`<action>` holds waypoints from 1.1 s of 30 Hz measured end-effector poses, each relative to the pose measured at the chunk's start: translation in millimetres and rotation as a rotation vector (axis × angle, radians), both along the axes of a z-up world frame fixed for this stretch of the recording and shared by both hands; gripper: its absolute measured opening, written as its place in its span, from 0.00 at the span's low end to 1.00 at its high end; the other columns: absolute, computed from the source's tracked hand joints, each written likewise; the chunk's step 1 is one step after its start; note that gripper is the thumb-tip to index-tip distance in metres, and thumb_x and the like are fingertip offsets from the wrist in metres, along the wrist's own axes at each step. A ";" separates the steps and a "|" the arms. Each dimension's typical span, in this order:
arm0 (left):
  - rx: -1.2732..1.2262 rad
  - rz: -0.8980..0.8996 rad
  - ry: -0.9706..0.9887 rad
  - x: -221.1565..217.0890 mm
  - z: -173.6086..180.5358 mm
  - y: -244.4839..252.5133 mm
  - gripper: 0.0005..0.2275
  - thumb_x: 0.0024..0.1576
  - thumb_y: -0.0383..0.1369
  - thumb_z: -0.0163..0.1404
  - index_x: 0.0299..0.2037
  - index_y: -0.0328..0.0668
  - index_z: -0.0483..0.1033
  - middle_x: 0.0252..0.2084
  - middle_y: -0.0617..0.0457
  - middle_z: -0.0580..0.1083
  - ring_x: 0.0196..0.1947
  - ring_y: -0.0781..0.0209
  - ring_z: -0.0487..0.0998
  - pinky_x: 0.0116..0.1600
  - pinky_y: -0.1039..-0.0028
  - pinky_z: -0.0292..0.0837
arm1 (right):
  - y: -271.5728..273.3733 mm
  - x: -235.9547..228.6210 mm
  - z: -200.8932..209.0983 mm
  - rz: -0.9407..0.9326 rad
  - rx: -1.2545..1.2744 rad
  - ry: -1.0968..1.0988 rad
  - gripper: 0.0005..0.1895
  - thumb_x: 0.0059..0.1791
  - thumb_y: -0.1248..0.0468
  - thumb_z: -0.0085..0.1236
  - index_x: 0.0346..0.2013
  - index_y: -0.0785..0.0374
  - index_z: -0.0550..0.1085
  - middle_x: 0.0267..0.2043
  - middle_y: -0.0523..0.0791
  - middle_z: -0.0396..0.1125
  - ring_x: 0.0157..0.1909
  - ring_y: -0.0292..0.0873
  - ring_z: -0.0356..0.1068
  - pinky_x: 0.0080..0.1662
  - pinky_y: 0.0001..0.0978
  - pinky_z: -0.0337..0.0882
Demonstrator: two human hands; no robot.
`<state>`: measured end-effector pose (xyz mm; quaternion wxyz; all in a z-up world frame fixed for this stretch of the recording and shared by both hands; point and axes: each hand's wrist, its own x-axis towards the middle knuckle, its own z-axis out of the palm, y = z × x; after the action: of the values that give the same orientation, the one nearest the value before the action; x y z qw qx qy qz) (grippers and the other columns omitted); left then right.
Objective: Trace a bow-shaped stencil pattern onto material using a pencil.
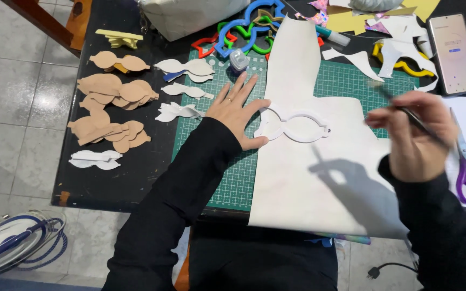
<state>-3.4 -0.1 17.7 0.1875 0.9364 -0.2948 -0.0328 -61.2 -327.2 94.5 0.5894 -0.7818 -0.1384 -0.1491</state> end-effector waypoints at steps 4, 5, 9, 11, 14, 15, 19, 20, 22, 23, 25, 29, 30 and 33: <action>0.013 0.010 0.016 -1.4 0.2 0.2 0.34 0.46 0.57 0.59 0.63 0.59 0.67 0.77 0.42 0.43 0.77 0.45 0.35 0.74 0.48 0.38 | 30.9 21.6 -20.4 0.083 0.029 0.050 0.20 0.62 0.59 0.47 0.53 0.78 0.71 0.36 0.55 0.69 0.30 0.44 0.68 0.36 0.29 0.73; 0.002 0.009 0.037 -2.4 -1.8 1.4 0.34 0.48 0.59 0.56 0.64 0.60 0.64 0.78 0.43 0.41 0.78 0.44 0.33 0.75 0.47 0.36 | 44.6 26.8 -21.9 0.135 0.053 0.027 0.15 0.59 0.64 0.51 0.49 0.77 0.74 0.40 0.56 0.68 0.33 0.46 0.71 0.37 0.33 0.76; -0.008 0.019 0.042 -6.8 -0.6 1.2 0.34 0.51 0.60 0.53 0.66 0.60 0.61 0.78 0.45 0.38 0.78 0.43 0.30 0.76 0.46 0.33 | 81.1 36.2 -39.4 0.195 0.076 0.046 0.09 0.53 0.72 0.62 0.44 0.78 0.76 0.42 0.57 0.72 0.40 0.50 0.78 0.45 0.40 0.81; -0.007 0.020 0.039 -8.7 0.4 0.9 0.34 0.52 0.60 0.53 0.66 0.60 0.61 0.78 0.44 0.38 0.78 0.43 0.30 0.76 0.46 0.33 | 88.0 34.6 -39.6 0.200 0.063 0.111 0.10 0.51 0.72 0.66 0.43 0.74 0.74 0.40 0.54 0.74 0.40 0.46 0.78 0.45 0.33 0.80; -0.004 0.026 0.036 -10.2 0.8 0.5 0.34 0.52 0.60 0.51 0.67 0.60 0.60 0.78 0.43 0.38 0.78 0.43 0.31 0.76 0.46 0.32 | 93.6 34.6 -49.8 0.202 0.062 0.164 0.13 0.49 0.71 0.68 0.40 0.71 0.70 0.37 0.52 0.75 0.38 0.45 0.79 0.42 0.30 0.79; -0.003 0.031 0.033 -10.3 0.7 0.1 0.34 0.52 0.60 0.51 0.68 0.60 0.60 0.78 0.43 0.38 0.78 0.43 0.31 0.76 0.46 0.31 | 94.4 34.9 -54.8 0.198 0.073 0.148 0.13 0.50 0.71 0.67 0.38 0.71 0.68 0.36 0.54 0.74 0.36 0.47 0.80 0.40 0.32 0.80; -0.026 0.033 0.023 -12.5 -0.2 -0.1 0.35 0.52 0.60 0.52 0.68 0.59 0.60 0.78 0.42 0.39 0.78 0.42 0.31 0.75 0.45 0.31 | 84.1 37.2 -79.0 0.205 0.072 0.085 0.14 0.50 0.70 0.68 0.35 0.68 0.67 0.35 0.53 0.71 0.35 0.47 0.79 0.36 0.30 0.78; -0.029 0.038 0.010 -13.0 1.1 -0.2 0.35 0.52 0.59 0.52 0.68 0.58 0.60 0.78 0.41 0.39 0.78 0.41 0.31 0.75 0.45 0.32 | 86.2 35.9 -76.4 0.197 0.038 0.065 0.14 0.50 0.71 0.68 0.34 0.67 0.67 0.34 0.52 0.71 0.33 0.46 0.78 0.35 0.29 0.77; -0.033 0.035 0.008 -15.0 1.4 -1.5 0.35 0.53 0.58 0.53 0.68 0.58 0.60 0.78 0.41 0.39 0.78 0.41 0.32 0.75 0.45 0.32 | 88.0 31.4 -73.7 0.181 0.003 0.054 0.13 0.50 0.71 0.67 0.32 0.67 0.67 0.33 0.51 0.70 0.31 0.45 0.78 0.34 0.28 0.77; -0.036 0.037 0.010 -14.3 1.5 -1.6 0.35 0.53 0.58 0.53 0.69 0.57 0.60 0.78 0.40 0.39 0.78 0.41 0.31 0.75 0.45 0.31 | 88.6 31.9 -72.9 0.193 0.009 0.048 0.13 0.50 0.71 0.67 0.32 0.67 0.68 0.34 0.52 0.71 0.31 0.45 0.78 0.33 0.28 0.76; -0.038 0.038 0.016 -14.0 2.5 -1.5 0.35 0.53 0.58 0.53 0.69 0.57 0.60 0.78 0.40 0.38 0.78 0.41 0.30 0.75 0.45 0.30 | 90.4 32.9 -70.6 0.204 0.016 0.047 0.12 0.50 0.70 0.67 0.33 0.67 0.68 0.34 0.53 0.72 0.32 0.46 0.78 0.32 0.28 0.76; -0.038 0.042 0.021 -15.0 3.3 -1.8 0.36 0.52 0.57 0.54 0.70 0.57 0.60 0.78 0.39 0.38 0.78 0.40 0.30 0.75 0.44 0.30 | 94.9 34.1 -64.2 0.186 -0.104 -0.018 0.12 0.49 0.70 0.68 0.32 0.66 0.70 0.32 0.52 0.72 0.29 0.49 0.76 0.33 0.32 0.76; -0.042 0.045 0.024 -15.2 3.3 -2.0 0.36 0.52 0.56 0.54 0.70 0.57 0.60 0.78 0.39 0.37 0.78 0.40 0.30 0.75 0.44 0.29 | 96.0 34.0 -62.1 0.181 -0.123 -0.023 0.12 0.49 0.70 0.68 0.32 0.67 0.70 0.31 0.52 0.72 0.29 0.50 0.76 0.34 0.33 0.77; -0.055 0.048 0.026 -15.6 4.7 -1.9 0.36 0.52 0.56 0.54 0.70 0.56 0.60 0.78 0.39 0.37 0.78 0.40 0.30 0.75 0.44 0.29 | 94.3 34.7 -64.3 0.181 -0.167 -0.036 0.11 0.49 0.69 0.68 0.32 0.66 0.71 0.31 0.51 0.72 0.29 0.51 0.76 0.34 0.34 0.78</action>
<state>-19.0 -2.0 22.4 0.2176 0.9373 -0.2704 -0.0323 -26.5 -232.9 30.3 0.5307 -0.8096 -0.2309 -0.0976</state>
